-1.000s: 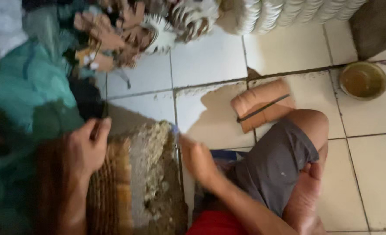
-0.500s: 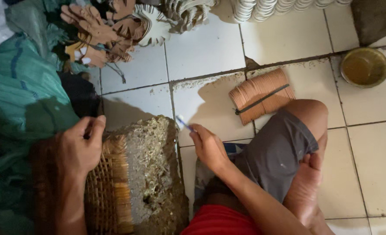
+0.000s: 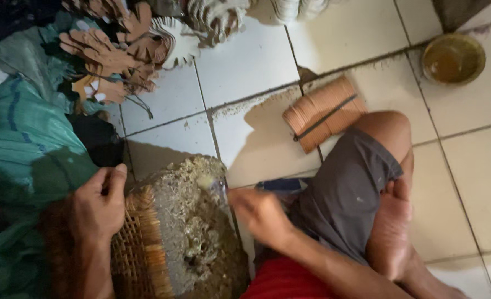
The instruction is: The person sits on the floor and applies a yellowish adhesive to the edges of multiple tan-colored sandal straps using a toothbrush. They repeatedly dip the brush into a small container of glue and coat the straps before placing them in a pile. The person also briefly scrapes residue from a wooden block and handles a stack of insoles.
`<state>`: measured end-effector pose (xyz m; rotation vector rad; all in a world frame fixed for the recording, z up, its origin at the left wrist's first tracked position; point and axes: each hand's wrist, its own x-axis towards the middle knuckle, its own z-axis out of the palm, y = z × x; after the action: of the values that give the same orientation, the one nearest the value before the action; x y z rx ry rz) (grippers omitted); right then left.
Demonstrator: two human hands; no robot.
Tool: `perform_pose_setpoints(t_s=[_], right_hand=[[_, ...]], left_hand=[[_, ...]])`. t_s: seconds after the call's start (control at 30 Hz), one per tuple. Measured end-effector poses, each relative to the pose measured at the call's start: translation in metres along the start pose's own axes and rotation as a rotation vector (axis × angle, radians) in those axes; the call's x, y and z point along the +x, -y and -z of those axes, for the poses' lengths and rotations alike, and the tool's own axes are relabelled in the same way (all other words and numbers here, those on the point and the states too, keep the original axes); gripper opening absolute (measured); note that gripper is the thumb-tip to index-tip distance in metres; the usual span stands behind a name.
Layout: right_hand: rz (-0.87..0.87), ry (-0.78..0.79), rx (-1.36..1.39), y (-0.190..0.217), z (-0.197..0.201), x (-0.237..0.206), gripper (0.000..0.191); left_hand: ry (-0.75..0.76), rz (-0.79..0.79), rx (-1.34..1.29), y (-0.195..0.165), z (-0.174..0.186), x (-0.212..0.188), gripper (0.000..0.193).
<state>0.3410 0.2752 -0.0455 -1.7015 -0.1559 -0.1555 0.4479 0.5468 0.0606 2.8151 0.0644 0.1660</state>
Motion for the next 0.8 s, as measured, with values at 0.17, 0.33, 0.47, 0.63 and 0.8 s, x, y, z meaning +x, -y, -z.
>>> perform_pose_setpoints(t_s=[0.17, 0.33, 0.47, 0.63, 0.8], right_hand=[[-0.232, 0.177, -0.246, -0.034, -0.029, 0.018, 0.021], [-0.027, 0.027, 0.033, -0.023, -0.028, -0.019, 0.018], [-0.779, 0.055, 0.704, -0.084, 0.010, 0.005, 0.021], [-0.483, 0.083, 0.754, -0.118, -0.021, 0.021, 0.035], [-0.230, 0.010, -0.001, -0.011, -0.042, 0.022, 0.024]], left_hand=[[0.018, 0.043, 0.053, 0.002, 0.000, 0.000, 0.040], [0.037, -0.010, 0.013, 0.008, -0.003, 0.002, 0.043], [0.027, 0.059, 0.017, 0.012, -0.006, -0.001, 0.041], [0.038, 0.068, 0.131, 0.013, -0.006, 0.001, 0.040], [0.069, 0.137, 0.072, 0.006, -0.004, 0.008, 0.042]])
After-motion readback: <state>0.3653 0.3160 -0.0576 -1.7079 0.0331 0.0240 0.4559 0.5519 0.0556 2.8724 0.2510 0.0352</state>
